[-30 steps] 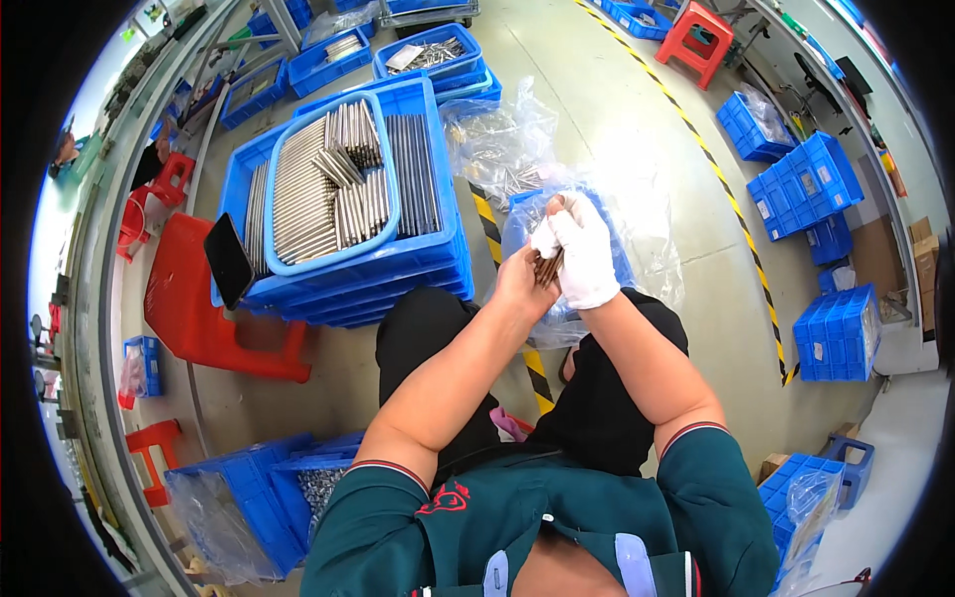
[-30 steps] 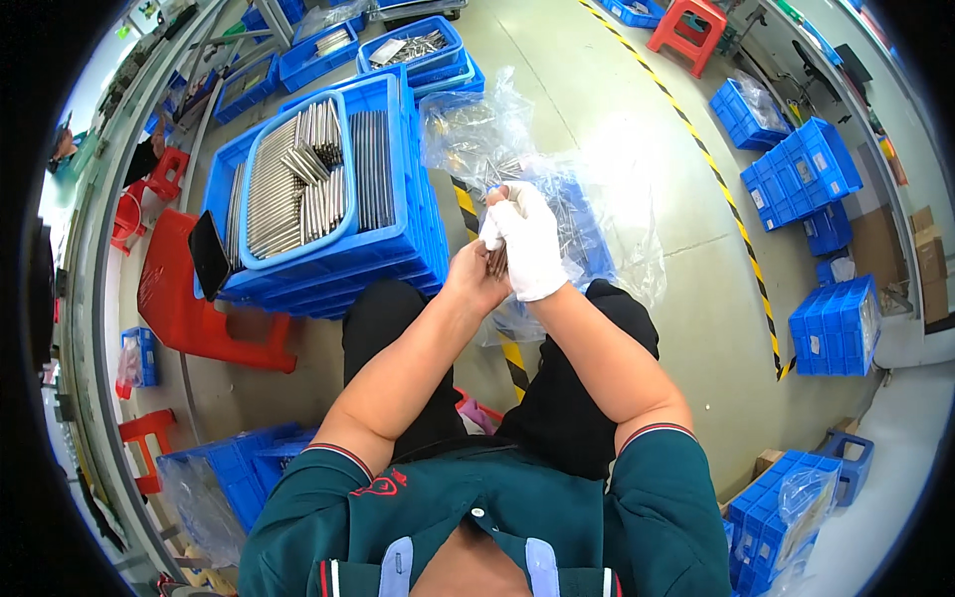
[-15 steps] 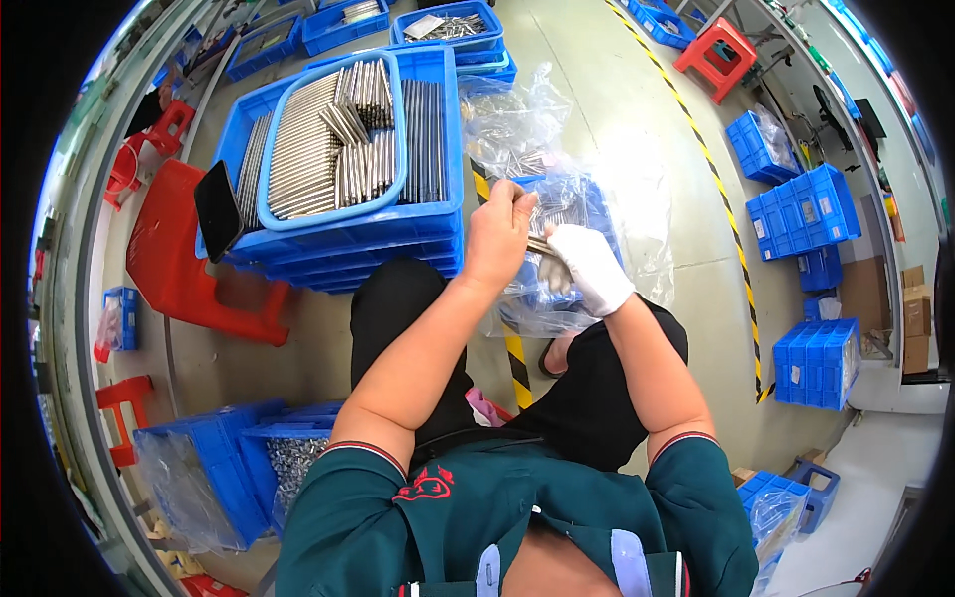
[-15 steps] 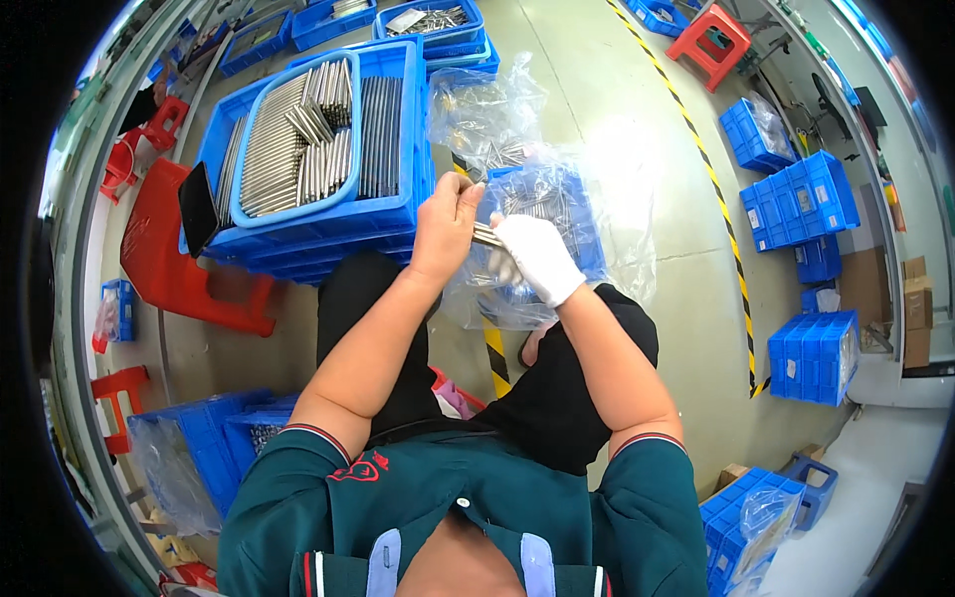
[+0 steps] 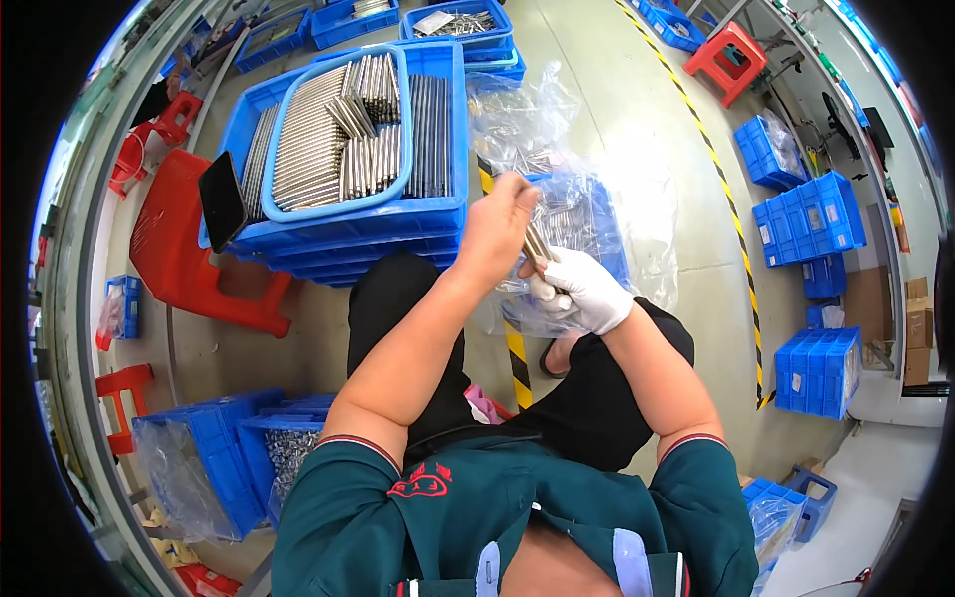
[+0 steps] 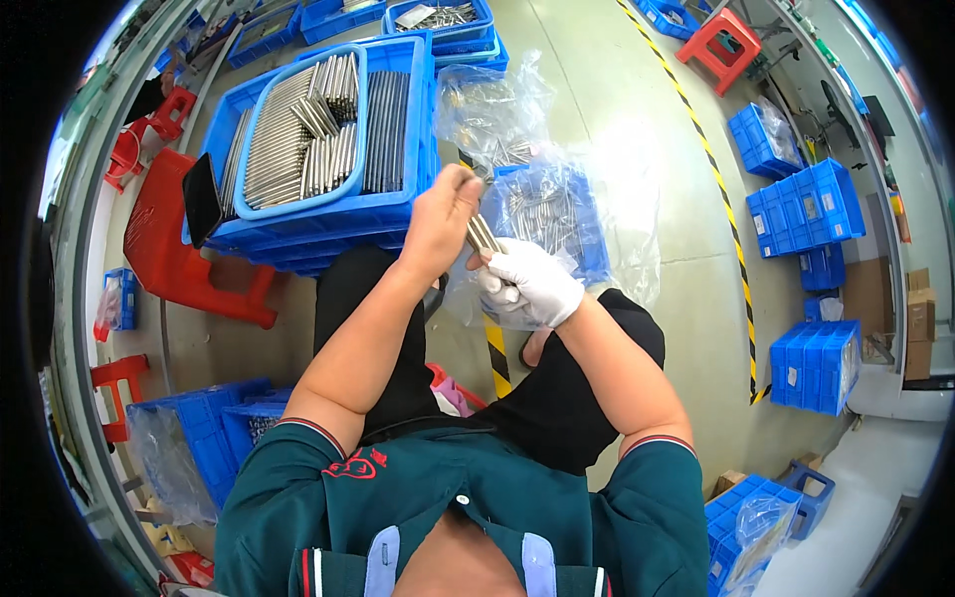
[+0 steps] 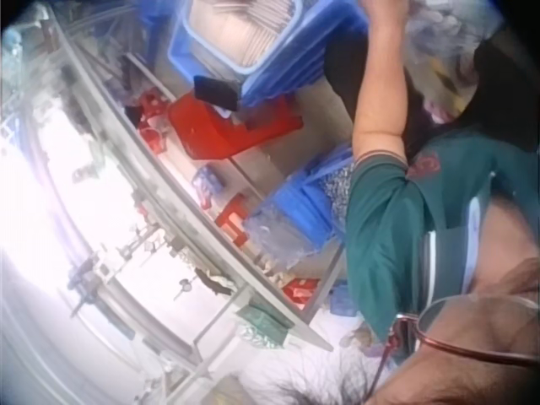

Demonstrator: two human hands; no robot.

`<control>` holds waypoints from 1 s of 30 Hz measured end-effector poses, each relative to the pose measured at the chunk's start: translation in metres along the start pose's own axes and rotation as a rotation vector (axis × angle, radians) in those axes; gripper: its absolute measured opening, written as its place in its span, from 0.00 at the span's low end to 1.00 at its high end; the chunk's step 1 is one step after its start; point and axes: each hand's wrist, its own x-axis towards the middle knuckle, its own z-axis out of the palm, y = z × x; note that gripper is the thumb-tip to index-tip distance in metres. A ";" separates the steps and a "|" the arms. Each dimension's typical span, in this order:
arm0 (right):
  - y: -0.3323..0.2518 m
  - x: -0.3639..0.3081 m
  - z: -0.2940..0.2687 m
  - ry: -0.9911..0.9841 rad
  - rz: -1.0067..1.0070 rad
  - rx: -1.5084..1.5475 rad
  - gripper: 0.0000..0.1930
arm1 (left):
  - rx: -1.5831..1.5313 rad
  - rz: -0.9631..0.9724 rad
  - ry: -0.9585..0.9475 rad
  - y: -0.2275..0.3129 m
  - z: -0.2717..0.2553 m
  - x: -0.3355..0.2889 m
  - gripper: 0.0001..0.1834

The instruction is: The person sits on the floor in a factory setting, handling small metal rods. They pick up rods from a plastic bag, inspect them, and place them into a blue plastic bin. The person repeats this process, transferring rods from the bag to the bin.

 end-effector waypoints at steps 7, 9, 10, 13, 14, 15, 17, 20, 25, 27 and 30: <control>-0.012 -0.006 -0.007 0.213 -0.141 -0.244 0.12 | -0.637 -0.392 -0.172 -0.005 -0.011 -0.004 0.13; -0.012 -0.005 -0.007 0.227 -0.156 -0.261 0.12 | -0.765 -0.480 -0.220 -0.006 -0.009 -0.006 0.13; -0.012 -0.004 -0.008 0.236 -0.164 -0.276 0.12 | -0.771 -0.486 -0.222 -0.005 -0.008 -0.008 0.13; -0.012 -0.003 -0.004 0.248 -0.189 -0.331 0.11 | -0.748 -0.475 -0.227 -0.003 -0.009 -0.010 0.13; -0.012 -0.003 -0.003 0.249 -0.198 -0.351 0.11 | -0.712 -0.453 -0.227 -0.004 -0.009 -0.010 0.12; -0.011 -0.003 -0.002 0.258 -0.186 -0.348 0.11 | -0.676 -0.431 -0.228 -0.005 -0.010 -0.010 0.12; -0.011 -0.003 -0.001 0.280 -0.164 -0.338 0.11 | -0.624 -0.415 -0.229 -0.001 -0.011 -0.011 0.12; -0.011 -0.002 -0.006 0.328 -0.189 -0.362 0.11 | -0.595 -0.430 -0.218 -0.001 -0.011 -0.013 0.12; -0.009 0.000 -0.006 0.416 -0.256 -0.402 0.09 | -0.657 -0.457 -0.225 -0.006 -0.011 -0.013 0.13; -0.011 -0.003 -0.003 0.463 -0.280 -0.426 0.09 | -0.704 -0.490 -0.236 -0.006 -0.013 -0.012 0.13; -0.015 -0.007 0.001 0.508 -0.334 -0.460 0.09 | -0.807 -0.506 -0.198 -0.009 -0.018 -0.010 0.13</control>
